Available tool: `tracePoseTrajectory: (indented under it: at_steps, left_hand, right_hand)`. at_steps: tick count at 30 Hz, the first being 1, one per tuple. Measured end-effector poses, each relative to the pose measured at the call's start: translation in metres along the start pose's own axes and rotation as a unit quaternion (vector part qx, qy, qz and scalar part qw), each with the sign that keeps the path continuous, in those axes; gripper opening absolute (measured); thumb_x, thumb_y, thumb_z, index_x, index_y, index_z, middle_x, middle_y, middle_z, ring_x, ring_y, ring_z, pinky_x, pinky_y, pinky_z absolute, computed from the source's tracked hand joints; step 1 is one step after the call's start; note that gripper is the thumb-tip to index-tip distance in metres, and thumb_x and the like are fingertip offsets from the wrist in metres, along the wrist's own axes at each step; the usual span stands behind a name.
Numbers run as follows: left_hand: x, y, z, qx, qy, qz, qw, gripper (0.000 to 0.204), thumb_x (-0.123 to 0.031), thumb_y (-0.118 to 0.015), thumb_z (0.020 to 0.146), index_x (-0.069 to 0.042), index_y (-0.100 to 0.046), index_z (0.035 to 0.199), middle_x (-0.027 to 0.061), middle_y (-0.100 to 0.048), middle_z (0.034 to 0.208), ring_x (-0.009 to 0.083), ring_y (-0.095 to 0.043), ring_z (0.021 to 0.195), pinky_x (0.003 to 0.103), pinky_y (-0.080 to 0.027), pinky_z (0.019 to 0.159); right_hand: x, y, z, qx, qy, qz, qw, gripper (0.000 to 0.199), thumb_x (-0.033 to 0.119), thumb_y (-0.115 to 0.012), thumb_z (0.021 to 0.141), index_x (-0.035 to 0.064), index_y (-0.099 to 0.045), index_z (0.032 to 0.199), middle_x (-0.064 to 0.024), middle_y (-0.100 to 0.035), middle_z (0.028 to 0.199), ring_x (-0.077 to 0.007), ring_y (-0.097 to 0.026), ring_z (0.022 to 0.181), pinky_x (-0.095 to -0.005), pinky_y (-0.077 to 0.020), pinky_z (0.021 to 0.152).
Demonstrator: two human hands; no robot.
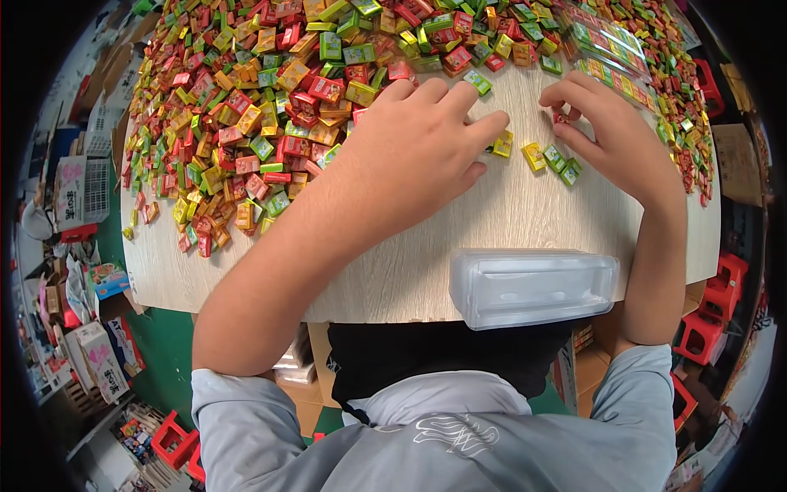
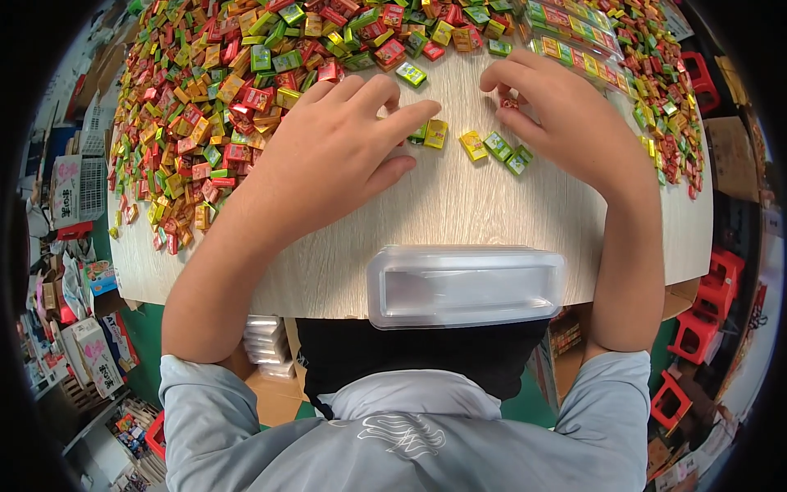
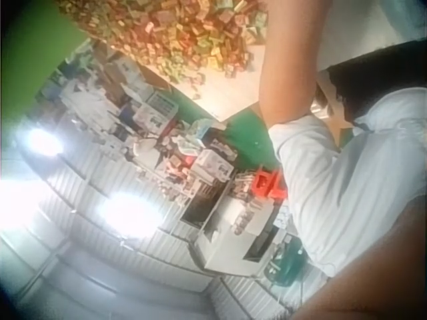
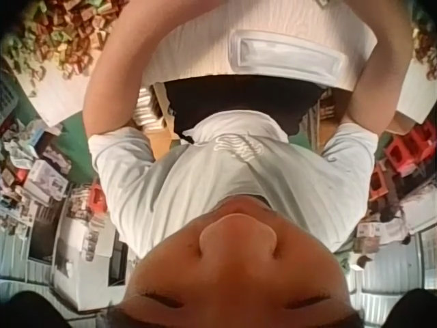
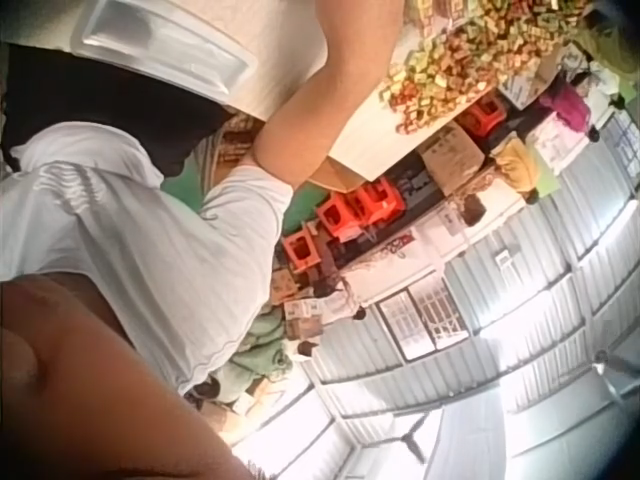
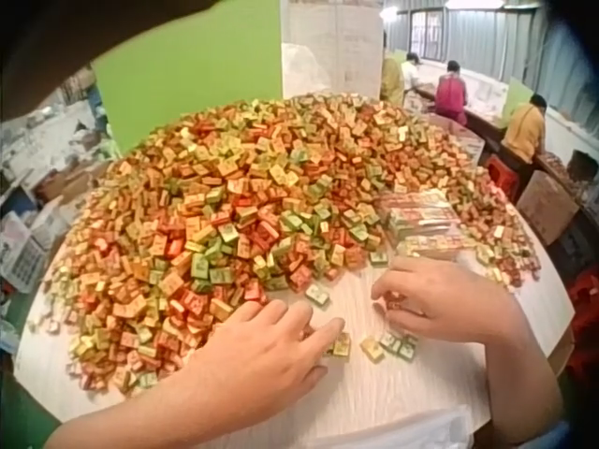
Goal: Sorting and packing small colorful toy tiles into plastic cases on a workbench.
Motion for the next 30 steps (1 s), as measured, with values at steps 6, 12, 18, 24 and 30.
tracePoseTrajectory:
  at_steps: [6,12,18,24,30]
  left_hand:
    - [-0.004,0.002,-0.007,-0.028,-0.032,-0.021,0.999,0.055,-0.027,-0.077,0.091,-0.02,-0.061,0.143,0.0093,-0.062,0.126,0.0309,-0.063,0.113,0.049,-0.048,0.105]
    - [0.001,-0.001,-0.007,0.002,-0.03,-0.031,0.999,0.059,-0.029,-0.078,0.09,-0.013,-0.059,0.144,0.01,-0.063,0.127,0.0294,-0.062,0.114,0.045,-0.046,0.106]
    - [0.002,-0.001,-0.005,-0.029,-0.019,-0.027,0.999,0.058,-0.031,-0.077,0.091,-0.01,-0.059,0.142,0.0099,-0.063,0.123,0.0287,-0.062,0.115,0.045,-0.047,0.104]
    - [0.0,-0.006,0.003,-0.009,0.001,-0.022,1.0,0.04,-0.032,-0.076,0.093,-0.011,-0.066,0.126,0.0078,-0.062,0.117,0.0287,-0.063,0.112,0.046,-0.049,0.101]
    - [0.003,-0.008,0.004,-0.018,0.004,-0.024,1.0,0.03,-0.03,-0.075,0.094,-0.013,-0.069,0.118,0.0071,-0.063,0.115,0.0278,-0.064,0.111,0.047,-0.049,0.1]
  right_hand:
    - [0.001,0.002,0.0,-0.002,-0.009,0.017,1.0,0.024,0.011,-0.069,0.096,0.0062,-0.064,0.119,-0.0107,-0.065,0.112,-0.0283,-0.07,0.094,-0.0399,-0.0561,0.085]
    - [0.001,0.0,0.0,0.016,0.031,-0.007,0.999,0.026,0.01,-0.07,0.095,0.0081,-0.065,0.12,-0.0103,-0.065,0.113,-0.0282,-0.069,0.096,-0.0404,-0.0562,0.085]
    - [0.011,0.003,0.007,0.018,0.056,0.045,0.997,0.038,-0.001,-0.074,0.087,0.0039,-0.064,0.123,-0.0082,-0.065,0.113,-0.0243,-0.065,0.098,-0.0365,-0.0541,0.089]
    - [0.047,-0.003,0.002,-0.028,0.132,0.093,0.986,0.059,0.005,-0.082,0.081,0.0101,-0.061,0.136,-0.008,-0.068,0.103,-0.0279,-0.066,0.099,-0.0426,-0.0512,0.095]
    - [0.045,-0.011,0.008,-0.012,0.118,0.077,0.99,0.061,0.004,-0.081,0.081,0.0105,-0.06,0.138,-0.0083,-0.07,0.102,-0.0295,-0.066,0.103,-0.0438,-0.0486,0.098]
Point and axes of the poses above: each hand's wrist, its own z-axis towards the middle knuckle, its own y-axis out of the back of the hand, x = y × z, the point moved 5 cm from there along z, towards the middle knuckle
